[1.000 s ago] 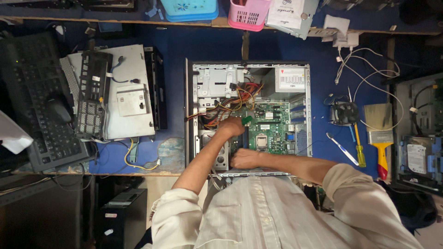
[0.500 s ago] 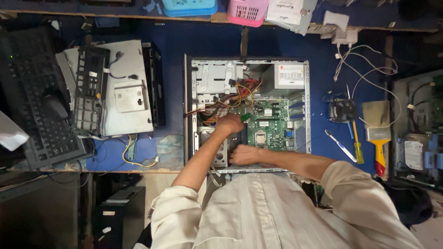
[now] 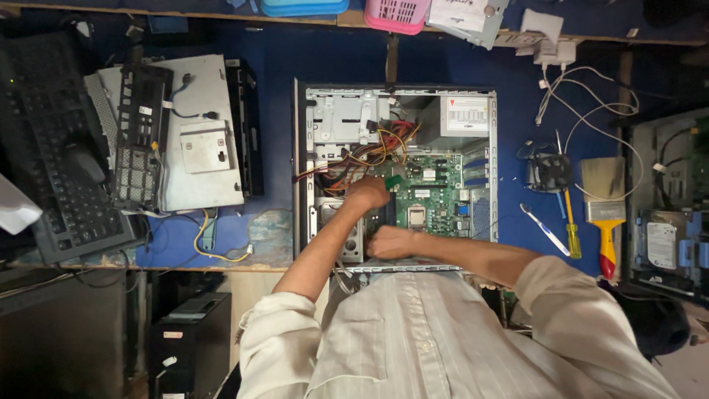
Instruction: The person works on an open desktop computer case on a workbench. They lift a motherboard, seat it inside the case, connect power and front-panel cables to it, and use a screwdriver to fasten components while adjusting wires inside the chassis.
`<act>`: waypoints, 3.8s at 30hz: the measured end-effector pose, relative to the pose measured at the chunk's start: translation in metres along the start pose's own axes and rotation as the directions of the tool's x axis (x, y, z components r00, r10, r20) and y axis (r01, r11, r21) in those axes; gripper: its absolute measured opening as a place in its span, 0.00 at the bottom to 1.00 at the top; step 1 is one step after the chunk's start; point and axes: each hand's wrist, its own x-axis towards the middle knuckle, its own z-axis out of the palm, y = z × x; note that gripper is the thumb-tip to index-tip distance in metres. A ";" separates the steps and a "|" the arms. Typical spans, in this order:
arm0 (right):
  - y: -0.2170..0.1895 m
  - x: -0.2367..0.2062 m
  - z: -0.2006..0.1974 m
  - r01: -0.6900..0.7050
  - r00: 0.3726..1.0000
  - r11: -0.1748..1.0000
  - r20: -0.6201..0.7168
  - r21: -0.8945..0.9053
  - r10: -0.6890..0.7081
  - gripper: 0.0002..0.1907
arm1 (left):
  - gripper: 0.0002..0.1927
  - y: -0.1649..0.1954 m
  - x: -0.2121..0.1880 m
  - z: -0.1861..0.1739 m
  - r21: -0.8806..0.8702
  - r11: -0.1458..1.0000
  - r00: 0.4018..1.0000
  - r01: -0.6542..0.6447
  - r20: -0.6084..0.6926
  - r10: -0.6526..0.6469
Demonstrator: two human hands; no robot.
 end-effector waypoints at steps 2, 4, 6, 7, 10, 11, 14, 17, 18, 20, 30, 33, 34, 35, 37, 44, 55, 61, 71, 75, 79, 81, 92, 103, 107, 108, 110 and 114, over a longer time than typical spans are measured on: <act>-0.002 -0.013 -0.014 -0.050 0.971 0.996 -0.229 0.070 0.064 0.07 | 0.20 0.000 0.000 0.004 -0.052 0.999 1.000 0.009 -0.016 -0.010; -0.011 -0.037 -0.037 -0.274 0.899 0.946 -0.302 0.175 0.317 0.10 | 0.19 0.001 -0.009 0.007 -0.065 0.994 0.995 -0.090 -0.053 0.086; -0.020 -0.064 -0.067 -0.571 0.686 0.693 -0.207 0.439 0.697 0.13 | 0.19 0.006 -0.026 0.003 -0.135 0.973 0.978 -0.190 -0.108 0.176; -0.024 -0.075 -0.083 -0.623 0.536 0.478 -0.107 0.619 0.837 0.13 | 0.19 0.010 -0.039 0.002 -0.198 0.951 0.967 -0.238 -0.145 0.212; -0.046 -0.101 -0.124 0.160 0.241 0.341 -0.372 0.926 0.896 0.19 | 0.19 0.022 -0.073 -0.014 -0.317 0.821 0.875 -0.475 -0.265 0.404; -0.058 -0.111 -0.135 0.214 0.168 0.313 -0.350 0.925 0.921 0.27 | 0.19 0.027 -0.084 -0.017 -0.351 0.754 0.829 -0.555 -0.306 0.468; -0.085 -0.101 -0.155 0.124 0.077 0.514 -0.525 0.849 0.848 0.16 | 0.17 0.044 -0.107 -0.021 -0.253 0.790 0.827 -0.559 -0.242 0.507; -0.108 -0.093 -0.169 -0.043 0.156 0.641 -0.628 0.766 0.762 0.25 | 0.19 0.044 -0.124 -0.020 -0.118 0.560 0.519 -0.820 -0.563 0.642; -0.112 -0.091 -0.172 -0.089 0.181 0.683 -0.663 0.725 0.727 0.23 | 0.20 0.041 -0.128 -0.018 -0.173 0.594 0.585 -0.786 -0.518 0.623; -0.119 -0.090 -0.175 -0.179 0.237 0.755 -0.717 0.631 0.655 0.19 | 0.22 0.033 -0.139 -0.015 -0.282 0.652 0.702 -0.704 -0.411 0.581; -0.123 -0.067 -0.152 -0.207 0.554 0.735 -0.541 0.646 0.632 0.18 | 0.17 -0.020 -0.169 0.000 -0.400 0.684 0.792 -0.610 -0.281 0.542; -0.120 -0.061 -0.147 -0.176 0.600 0.735 -0.521 0.655 0.607 0.18 | 0.17 -0.029 -0.168 0.008 -0.493 0.734 0.875 -0.467 -0.141 0.462; -0.119 -0.060 -0.145 -0.164 0.607 0.740 -0.524 0.652 0.597 0.18 | 0.18 -0.031 -0.167 0.010 -0.508 0.765 0.903 -0.396 -0.063 0.426; -0.117 -0.058 -0.144 -0.154 0.613 0.746 -0.530 0.647 0.586 0.18 | 0.19 -0.033 -0.165 0.011 -0.515 0.793 0.921 -0.326 0.015 0.388; -0.113 -0.055 -0.140 -0.125 0.627 0.779 -0.559 0.615 0.542 0.19 | 0.24 -0.037 -0.160 0.015 -0.619 0.641 0.869 -0.453 -0.148 0.471; -0.106 -0.051 -0.134 -0.076 0.643 0.872 -0.645 0.483 0.413 0.19 | 0.23 -0.045 -0.150 0.027 -0.620 0.577 0.826 -0.532 -0.228 0.516; -0.107 -0.047 -0.132 -0.072 0.654 0.862 -0.628 0.502 0.421 0.22 | 0.16 -0.047 -0.159 0.023 -0.583 0.642 0.853 -0.499 -0.196 0.484; -0.108 -0.047 -0.132 -0.065 0.656 0.872 -0.638 0.485 0.404 0.23 | 0.16 -0.049 -0.160 0.024 -0.589 0.632 0.849 -0.504 -0.203 0.488; -0.113 -0.050 -0.141 -0.072 0.708 0.921 -0.631 0.382 0.317 0.19 | 0.24 -0.046 -0.168 0.020 -0.601 0.591 0.826 -0.538 -0.237 0.511; -0.111 -0.046 -0.148 -0.187 0.776 0.964 -0.573 0.188 0.262 0.11 | 0.21 -0.048 -0.184 0.014 -0.474 0.668 0.819 -0.574 -0.323 0.474; -0.108 -0.034 -0.156 -0.284 0.825 0.958 -0.502 0.027 0.259 0.16 | 0.18 -0.049 -0.196 0.020 -0.241 0.785 0.795 -0.571 -0.403 0.454; -0.109 -0.031 -0.160 -0.286 0.831 0.957 -0.487 0.038 0.268 0.17 | 0.15 -0.050 -0.195 0.025 -0.247 0.759 0.774 -0.603 -0.411 0.481; -0.136 -0.024 -0.167 -0.530 0.799 0.847 -0.311 0.039 0.514 0.18 | 0.16 -0.047 -0.196 0.054 -0.205 0.768 0.722 -0.606 -0.547 0.424; -0.164 -0.010 -0.175 -0.653 0.731 0.756 -0.223 0.048 0.645 0.22 | 0.16 -0.061 -0.202 0.065 -0.237 0.696 0.668 -0.678 -0.592 0.450; -0.169 -0.012 -0.168 -0.554 0.771 0.832 -0.389 -0.021 0.503 0.15 | 0.11 -0.059 -0.209 0.061 -0.195 0.656 0.618 -0.729 -0.601 0.507; -0.171 -0.009 -0.165 -0.646 0.730 0.763 -0.290 0.002 0.618 0.18 | 0.13 -0.059 -0.211 0.062 -0.226 0.702 0.682 -0.675 -0.553 0.477; -0.173 -0.005 -0.162 -0.806 0.590 0.592 -0.080 0.014 0.804 0.25 | 0.17 -0.059 -0.213 0.061 -0.272 0.787 0.796 -0.554 -0.449 0.406; -0.177 -0.005 -0.161 -0.625 0.712 0.777 -0.351 0.077 0.608 0.25 | 0.18 -0.062 -0.210 0.056 -0.207 0.682 0.655 -0.701 -0.566 0.501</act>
